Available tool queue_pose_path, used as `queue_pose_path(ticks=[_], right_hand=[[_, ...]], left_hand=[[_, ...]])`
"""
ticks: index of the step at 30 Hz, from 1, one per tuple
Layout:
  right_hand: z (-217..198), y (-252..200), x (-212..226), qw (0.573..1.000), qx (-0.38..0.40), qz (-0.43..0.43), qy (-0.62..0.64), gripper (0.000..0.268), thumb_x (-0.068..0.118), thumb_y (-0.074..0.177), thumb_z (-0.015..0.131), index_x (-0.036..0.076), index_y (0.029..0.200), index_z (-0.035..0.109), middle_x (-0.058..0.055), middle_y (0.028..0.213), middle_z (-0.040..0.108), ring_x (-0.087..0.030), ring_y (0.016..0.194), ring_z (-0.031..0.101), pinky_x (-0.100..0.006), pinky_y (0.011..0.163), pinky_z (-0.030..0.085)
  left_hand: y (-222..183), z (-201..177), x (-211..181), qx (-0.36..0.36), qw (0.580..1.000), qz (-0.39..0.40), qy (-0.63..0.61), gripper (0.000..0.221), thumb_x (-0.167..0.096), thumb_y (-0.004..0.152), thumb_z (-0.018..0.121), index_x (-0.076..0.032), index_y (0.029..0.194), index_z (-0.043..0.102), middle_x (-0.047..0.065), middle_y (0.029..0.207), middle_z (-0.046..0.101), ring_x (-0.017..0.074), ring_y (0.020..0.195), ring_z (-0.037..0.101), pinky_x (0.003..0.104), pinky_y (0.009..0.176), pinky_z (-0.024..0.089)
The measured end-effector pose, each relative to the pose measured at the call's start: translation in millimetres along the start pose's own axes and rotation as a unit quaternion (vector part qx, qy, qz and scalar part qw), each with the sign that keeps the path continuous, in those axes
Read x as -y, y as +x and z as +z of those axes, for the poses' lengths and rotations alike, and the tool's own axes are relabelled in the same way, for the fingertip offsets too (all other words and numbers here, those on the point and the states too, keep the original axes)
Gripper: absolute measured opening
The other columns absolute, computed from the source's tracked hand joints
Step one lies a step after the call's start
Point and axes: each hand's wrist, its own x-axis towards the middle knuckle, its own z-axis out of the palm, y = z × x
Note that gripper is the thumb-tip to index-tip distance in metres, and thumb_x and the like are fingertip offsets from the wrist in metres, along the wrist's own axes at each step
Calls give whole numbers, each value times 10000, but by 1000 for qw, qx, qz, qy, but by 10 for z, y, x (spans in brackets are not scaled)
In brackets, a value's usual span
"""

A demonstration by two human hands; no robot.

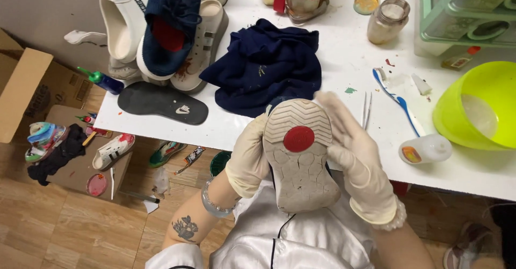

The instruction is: Applying glue to shoe components and assembling the sole onto a sneaker.

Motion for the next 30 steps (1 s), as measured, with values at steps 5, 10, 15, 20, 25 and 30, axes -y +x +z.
queue_pose_path(ticks=[5,10,15,20,25,30], right_hand=[[106,12,12,985,-28,98,138,852,346,758,704,-52,1482,496,-158,1184,690,-243,1050,706,-414,935,586],[-44,-38,-274,979,-76,87,165,522,293,879,615,-50,1273,636,-232,1033,749,-273,915,745,-442,797,618],[-134,-87,-465,975,-119,123,145,422,269,952,562,-19,1243,661,-227,1018,736,-294,915,738,-425,822,607],[111,-50,-137,982,-147,93,74,544,223,884,646,-47,1356,617,-133,1113,715,-178,1019,670,-371,903,585],[136,-45,-205,978,-172,63,100,556,227,880,630,-40,1367,599,-165,1137,697,-218,1059,672,-407,911,599],[112,-44,-295,979,-167,50,106,601,256,873,631,-34,1396,566,-158,1186,685,-217,1082,662,-419,947,590]], left_hand=[[40,-138,101,-1,999,-43,9,369,-297,1012,639,-17,1252,661,269,1148,733,329,948,761,442,841,635],[-88,188,88,20,999,-35,-23,550,-443,1020,567,-44,1393,634,175,1214,727,248,1009,729,406,883,597],[-270,360,-82,118,972,72,191,913,-473,789,790,-29,1507,441,185,1337,607,208,1164,597,314,1047,508],[-149,289,65,97,947,173,252,1076,-445,682,887,-75,1545,360,180,1378,611,199,1191,649,317,1025,543],[-222,384,-9,80,954,124,263,859,-250,732,873,-50,1481,503,117,1309,627,152,1122,658,287,986,562],[-270,520,48,46,972,83,215,694,-203,781,802,-62,1427,590,107,1204,639,151,1047,656,297,937,572]])
